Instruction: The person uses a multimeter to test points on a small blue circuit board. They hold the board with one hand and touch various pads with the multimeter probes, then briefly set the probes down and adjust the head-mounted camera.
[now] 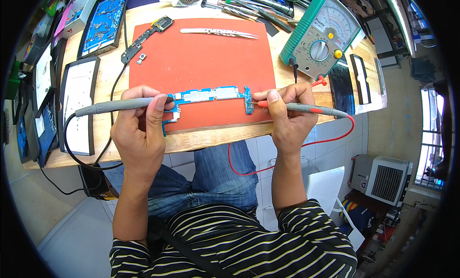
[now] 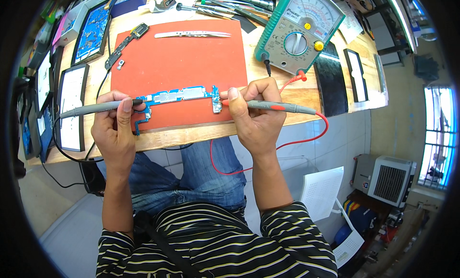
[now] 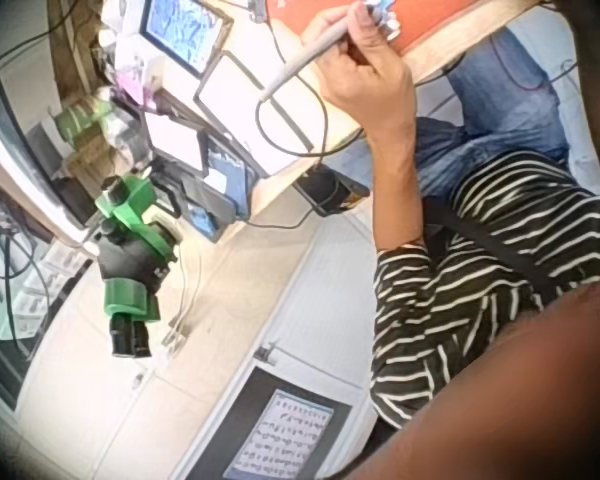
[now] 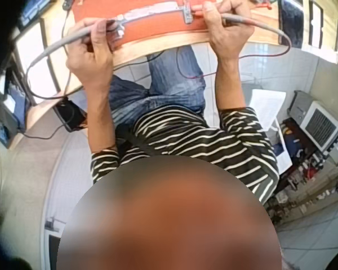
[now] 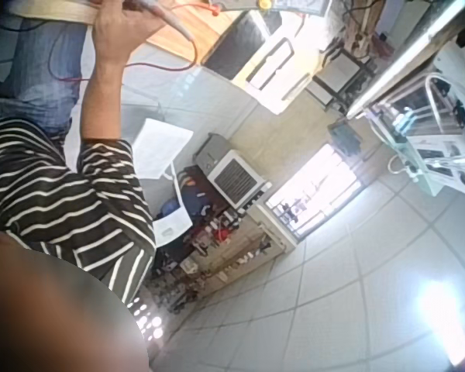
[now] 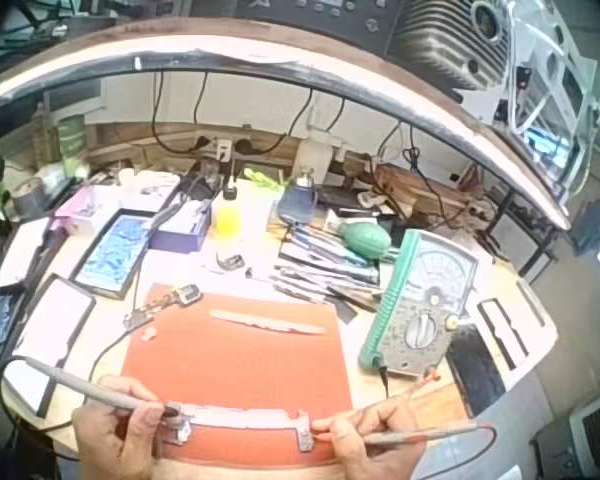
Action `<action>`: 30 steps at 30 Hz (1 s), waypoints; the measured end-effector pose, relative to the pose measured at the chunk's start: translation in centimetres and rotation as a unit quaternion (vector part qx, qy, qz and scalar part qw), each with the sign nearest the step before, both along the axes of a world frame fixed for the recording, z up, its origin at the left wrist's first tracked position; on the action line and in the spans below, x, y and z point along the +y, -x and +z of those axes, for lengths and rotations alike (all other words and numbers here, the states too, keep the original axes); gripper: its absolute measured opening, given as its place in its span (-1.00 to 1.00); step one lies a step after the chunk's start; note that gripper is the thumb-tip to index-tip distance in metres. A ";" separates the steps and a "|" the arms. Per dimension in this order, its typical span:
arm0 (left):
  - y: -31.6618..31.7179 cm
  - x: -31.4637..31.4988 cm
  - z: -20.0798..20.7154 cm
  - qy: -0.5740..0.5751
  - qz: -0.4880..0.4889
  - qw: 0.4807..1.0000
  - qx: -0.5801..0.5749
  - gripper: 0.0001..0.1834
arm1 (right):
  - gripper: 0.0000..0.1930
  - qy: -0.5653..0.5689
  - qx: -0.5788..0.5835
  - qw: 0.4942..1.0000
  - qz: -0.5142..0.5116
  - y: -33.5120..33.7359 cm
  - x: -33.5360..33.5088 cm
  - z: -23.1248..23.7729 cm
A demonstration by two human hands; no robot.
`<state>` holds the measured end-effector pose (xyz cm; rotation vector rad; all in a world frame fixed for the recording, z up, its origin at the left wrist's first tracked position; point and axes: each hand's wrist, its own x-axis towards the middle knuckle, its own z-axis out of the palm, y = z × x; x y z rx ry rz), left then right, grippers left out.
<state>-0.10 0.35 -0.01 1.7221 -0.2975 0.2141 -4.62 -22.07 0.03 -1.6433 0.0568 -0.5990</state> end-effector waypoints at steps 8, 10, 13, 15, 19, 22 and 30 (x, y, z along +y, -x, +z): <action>0.0 0.0 0.1 0.010 -0.004 1.000 0.005 -0.88 | -0.76 -0.010 -0.006 1.000 0.008 -0.1 0.0 -0.1; 0.0 0.0 0.2 0.009 -0.005 1.000 0.005 -0.88 | -0.75 -0.023 -0.002 1.000 0.014 0.0 0.1 -0.2; 0.0 -0.1 0.2 0.011 -0.009 1.000 0.010 -0.87 | -0.78 0.005 0.003 0.999 0.035 0.1 0.0 -0.2; 0.0 -0.1 0.2 0.010 -0.006 1.000 0.008 -0.88 | -0.74 -0.014 0.003 0.999 0.045 0.1 0.0 -0.3; 0.1 -0.1 0.2 0.010 -0.002 1.000 0.010 -0.88 | -0.72 -0.015 0.004 0.998 0.067 0.0 -0.1 -0.3; 0.0 -0.1 0.2 0.013 -0.005 1.000 0.012 -0.88 | -0.73 0.000 0.009 0.997 0.071 0.0 -0.1 -0.3; 0.0 0.0 0.2 0.005 -0.006 1.000 0.007 -0.87 | -0.73 -0.001 0.034 0.997 0.063 0.0 0.1 -0.2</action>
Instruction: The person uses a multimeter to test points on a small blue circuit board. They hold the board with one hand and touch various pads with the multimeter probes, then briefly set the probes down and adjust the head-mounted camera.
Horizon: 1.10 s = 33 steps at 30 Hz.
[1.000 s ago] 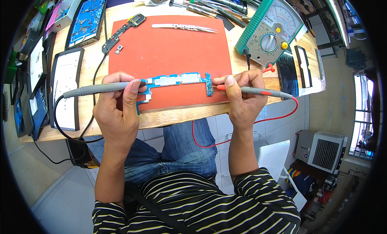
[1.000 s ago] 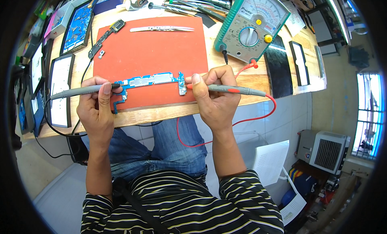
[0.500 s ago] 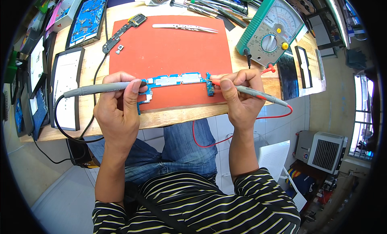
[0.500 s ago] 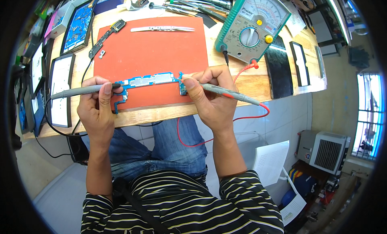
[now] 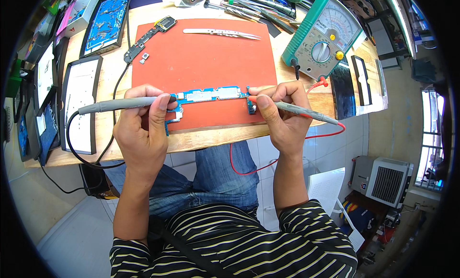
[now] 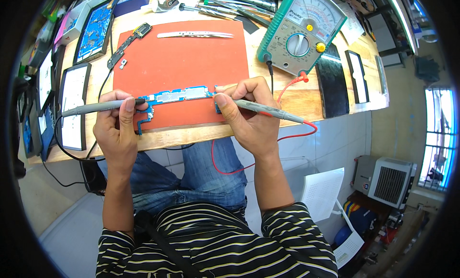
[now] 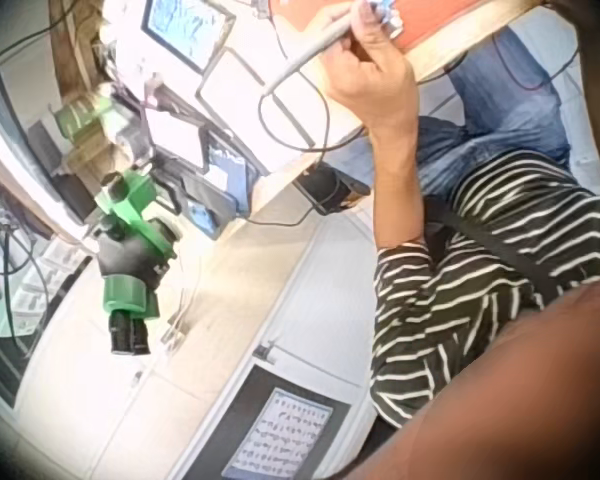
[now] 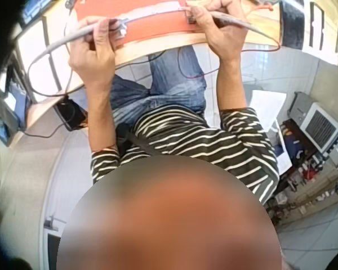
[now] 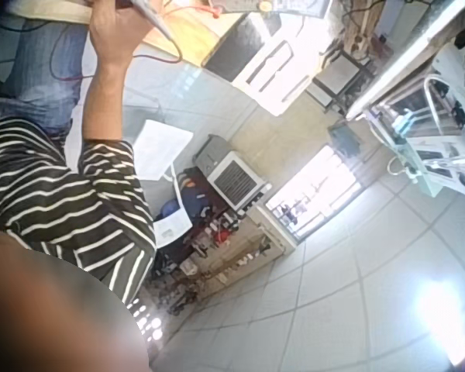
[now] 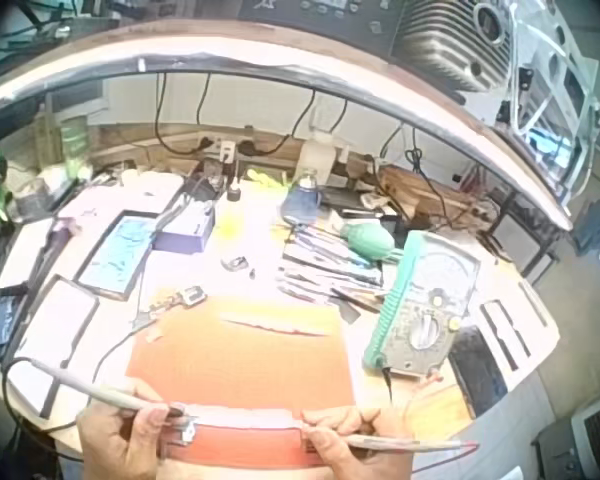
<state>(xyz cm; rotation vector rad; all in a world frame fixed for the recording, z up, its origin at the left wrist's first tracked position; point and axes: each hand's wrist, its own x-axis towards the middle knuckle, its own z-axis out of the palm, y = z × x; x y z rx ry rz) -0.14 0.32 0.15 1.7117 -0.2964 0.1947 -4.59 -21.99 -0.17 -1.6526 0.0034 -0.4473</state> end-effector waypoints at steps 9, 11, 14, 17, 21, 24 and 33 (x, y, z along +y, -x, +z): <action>0.0 0.0 0.0 0.011 -0.003 1.000 0.003 -0.87 | -0.73 -0.003 0.000 1.000 0.001 0.1 -0.1 -0.1; 0.1 -0.1 0.0 0.013 0.003 1.000 0.016 -0.88 | -0.74 -0.013 0.002 1.000 -0.004 0.1 -0.1 -0.1; 0.0 -0.2 0.1 0.033 0.003 0.999 0.024 -0.87 | -0.78 -0.020 -0.002 1.000 -0.005 0.0 0.0 0.1; 0.0 -0.2 0.2 0.045 0.005 0.999 0.030 -0.86 | -0.77 -0.031 -0.010 0.999 0.001 0.0 0.0 0.1; 0.0 0.0 0.1 0.044 -0.003 0.999 0.028 -0.85 | -0.77 -0.036 -0.012 0.999 -0.002 0.0 0.1 0.1; 0.2 0.5 0.1 0.076 -0.011 0.997 0.028 -0.81 | -0.79 -0.031 -0.017 0.999 -0.003 0.0 0.0 0.1; 0.3 1.7 -0.2 0.136 -0.017 0.991 -0.002 -0.78 | -0.79 -0.033 -0.033 0.999 -0.014 -0.1 0.0 -0.1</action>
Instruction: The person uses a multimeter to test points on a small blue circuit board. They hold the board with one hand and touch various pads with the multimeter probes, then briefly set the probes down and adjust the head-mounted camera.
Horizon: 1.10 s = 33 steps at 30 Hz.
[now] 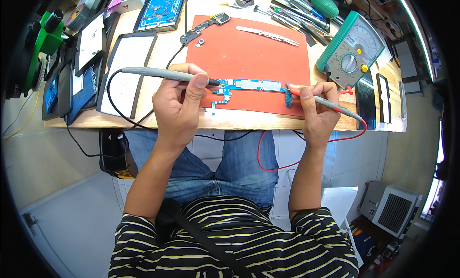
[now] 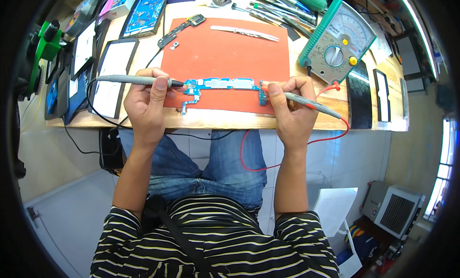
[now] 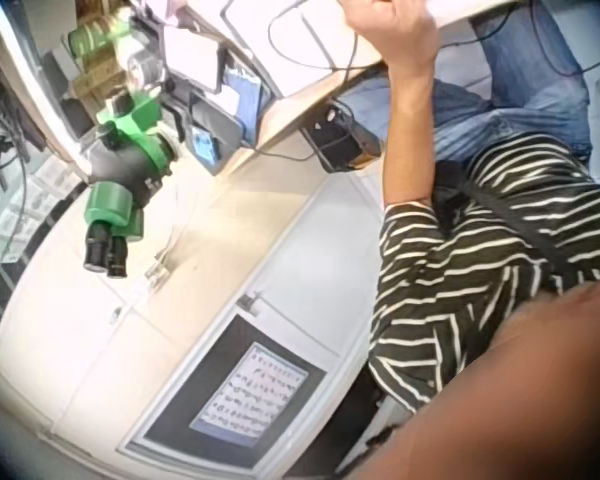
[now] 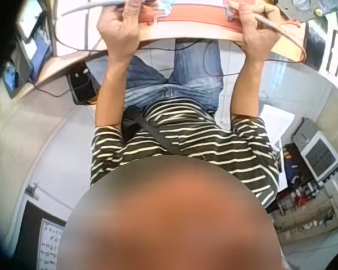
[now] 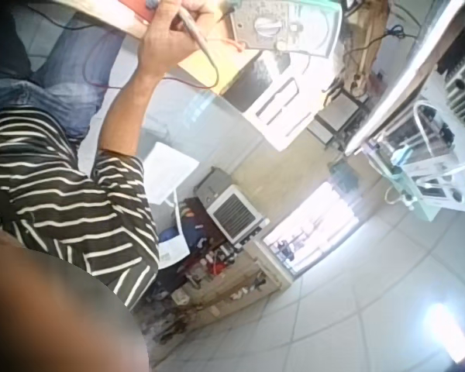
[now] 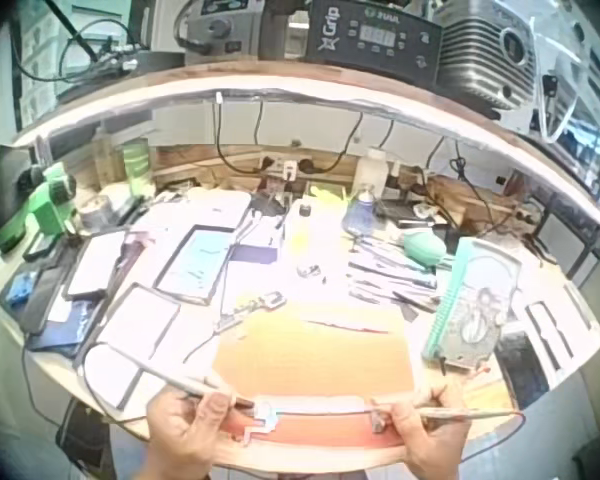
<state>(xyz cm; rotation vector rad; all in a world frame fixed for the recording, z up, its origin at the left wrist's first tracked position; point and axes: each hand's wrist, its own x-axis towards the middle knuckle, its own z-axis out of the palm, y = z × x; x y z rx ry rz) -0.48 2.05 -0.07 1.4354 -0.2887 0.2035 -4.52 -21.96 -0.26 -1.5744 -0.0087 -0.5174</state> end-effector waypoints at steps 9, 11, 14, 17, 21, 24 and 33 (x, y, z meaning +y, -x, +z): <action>0.2 1.9 0.3 -0.077 0.028 0.996 -0.035 -0.85 | -0.80 0.025 -0.003 0.999 -0.027 0.0 0.3 0.1; 0.1 2.0 0.2 -0.068 0.022 0.997 -0.021 -0.85 | -0.84 0.046 -0.012 0.998 -0.038 0.2 0.2 0.4; 0.1 2.1 -0.1 -0.117 0.035 0.992 -0.031 -0.86 | -0.87 0.077 -0.066 0.989 -0.106 0.3 0.3 1.2; -0.1 2.1 -0.3 -0.142 0.039 0.988 -0.041 -0.85 | -0.84 0.073 -0.072 0.988 -0.114 0.4 1.2 2.1; -0.1 2.4 -0.2 -0.167 0.021 0.985 -0.037 -0.84 | -0.78 0.090 -0.042 0.992 -0.080 -0.1 3.7 2.5; -0.1 2.5 -0.2 -0.158 0.011 0.986 -0.054 -0.83 | -0.76 0.011 -0.017 1.000 -0.010 -0.9 5.1 2.4; -0.5 2.5 -0.7 -0.151 0.024 0.985 -0.084 -0.85 | -0.82 -0.020 -0.014 0.997 0.076 -2.5 6.8 1.2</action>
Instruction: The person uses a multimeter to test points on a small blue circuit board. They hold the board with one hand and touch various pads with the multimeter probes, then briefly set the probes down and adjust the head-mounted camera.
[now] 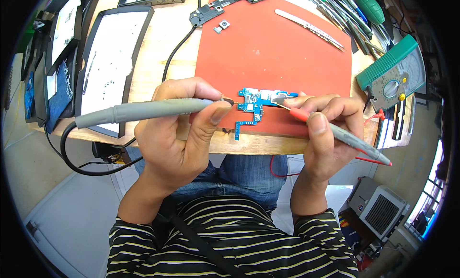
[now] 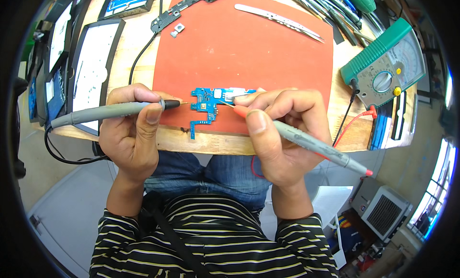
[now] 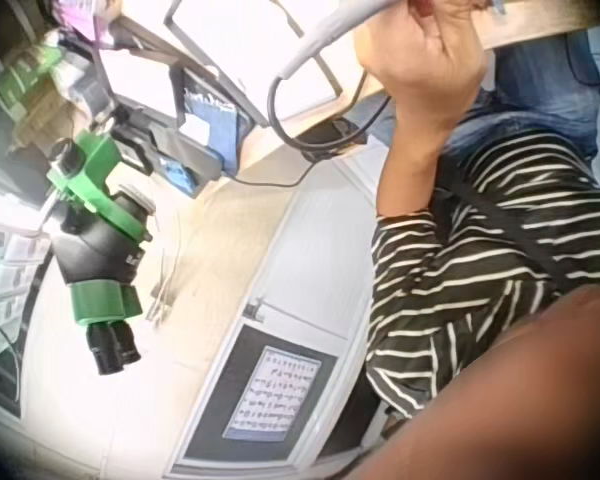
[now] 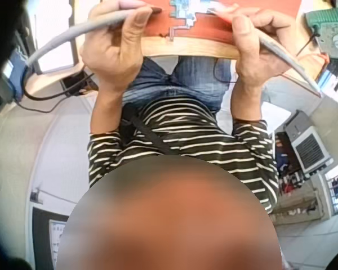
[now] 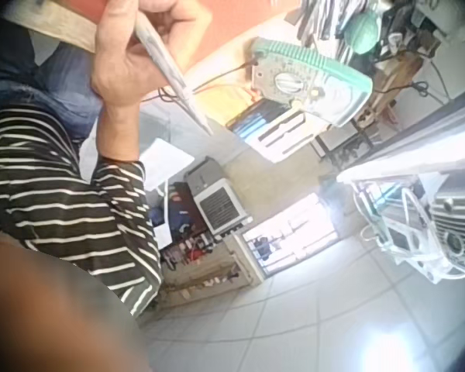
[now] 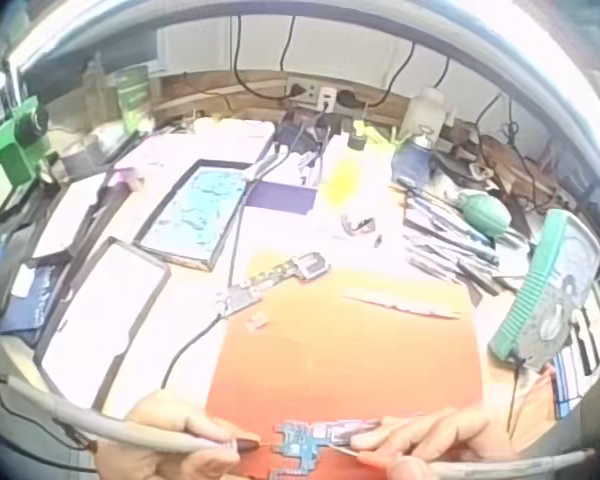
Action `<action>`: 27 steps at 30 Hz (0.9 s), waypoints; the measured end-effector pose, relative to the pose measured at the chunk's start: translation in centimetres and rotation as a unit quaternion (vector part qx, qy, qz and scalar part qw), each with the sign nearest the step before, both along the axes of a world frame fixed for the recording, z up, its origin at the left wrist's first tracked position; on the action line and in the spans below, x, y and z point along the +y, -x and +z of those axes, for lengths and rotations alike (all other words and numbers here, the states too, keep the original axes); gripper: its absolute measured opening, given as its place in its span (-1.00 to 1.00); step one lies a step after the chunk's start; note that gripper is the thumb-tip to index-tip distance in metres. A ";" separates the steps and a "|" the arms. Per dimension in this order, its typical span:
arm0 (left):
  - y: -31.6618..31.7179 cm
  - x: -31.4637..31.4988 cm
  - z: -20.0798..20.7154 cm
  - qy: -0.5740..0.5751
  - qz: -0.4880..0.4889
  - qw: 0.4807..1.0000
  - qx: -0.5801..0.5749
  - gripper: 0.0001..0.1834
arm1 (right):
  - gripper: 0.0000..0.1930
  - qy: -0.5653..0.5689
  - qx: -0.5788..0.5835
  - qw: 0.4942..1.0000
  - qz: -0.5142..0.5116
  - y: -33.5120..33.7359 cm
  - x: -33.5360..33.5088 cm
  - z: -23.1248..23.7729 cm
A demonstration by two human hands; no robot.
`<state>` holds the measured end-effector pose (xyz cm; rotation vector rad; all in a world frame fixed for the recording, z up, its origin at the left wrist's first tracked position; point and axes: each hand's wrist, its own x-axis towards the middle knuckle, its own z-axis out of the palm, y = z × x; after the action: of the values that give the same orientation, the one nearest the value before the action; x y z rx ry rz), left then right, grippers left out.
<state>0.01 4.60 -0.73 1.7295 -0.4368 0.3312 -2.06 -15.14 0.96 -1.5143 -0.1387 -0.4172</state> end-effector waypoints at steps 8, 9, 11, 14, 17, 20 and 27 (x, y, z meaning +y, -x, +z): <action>0.0 0.1 0.1 0.019 -0.017 0.999 0.033 -0.84 | -0.78 0.022 0.004 1.000 -0.005 -0.3 0.1 -0.3; 0.1 0.2 0.1 0.024 -0.018 0.999 0.045 -0.84 | -0.77 0.030 0.003 1.000 0.002 -0.4 0.0 -0.3; 0.4 0.4 0.3 0.014 -0.006 0.998 0.069 -0.83 | -0.76 0.031 0.001 1.000 0.002 -0.4 0.0 -0.3; 0.4 0.2 0.1 0.029 -0.004 0.998 0.055 -0.83 | -0.76 0.028 0.008 1.000 0.004 -0.3 0.0 -0.3; 0.3 0.1 0.1 0.027 -0.006 0.998 0.058 -0.83 | -0.77 0.020 0.010 1.000 0.008 -0.3 0.0 -0.3; 0.5 -0.1 0.2 0.032 -0.009 0.998 0.060 -0.82 | -0.77 0.028 0.007 1.000 0.003 -0.3 0.0 -0.3; 0.5 -0.1 0.2 0.023 -0.003 0.999 0.042 -0.82 | -0.76 0.051 0.007 0.999 0.002 -0.4 -0.1 -0.3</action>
<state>-0.47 4.46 -0.56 1.6899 -0.3692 0.2616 -1.63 -15.22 0.63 -1.6160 -0.1542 -0.4012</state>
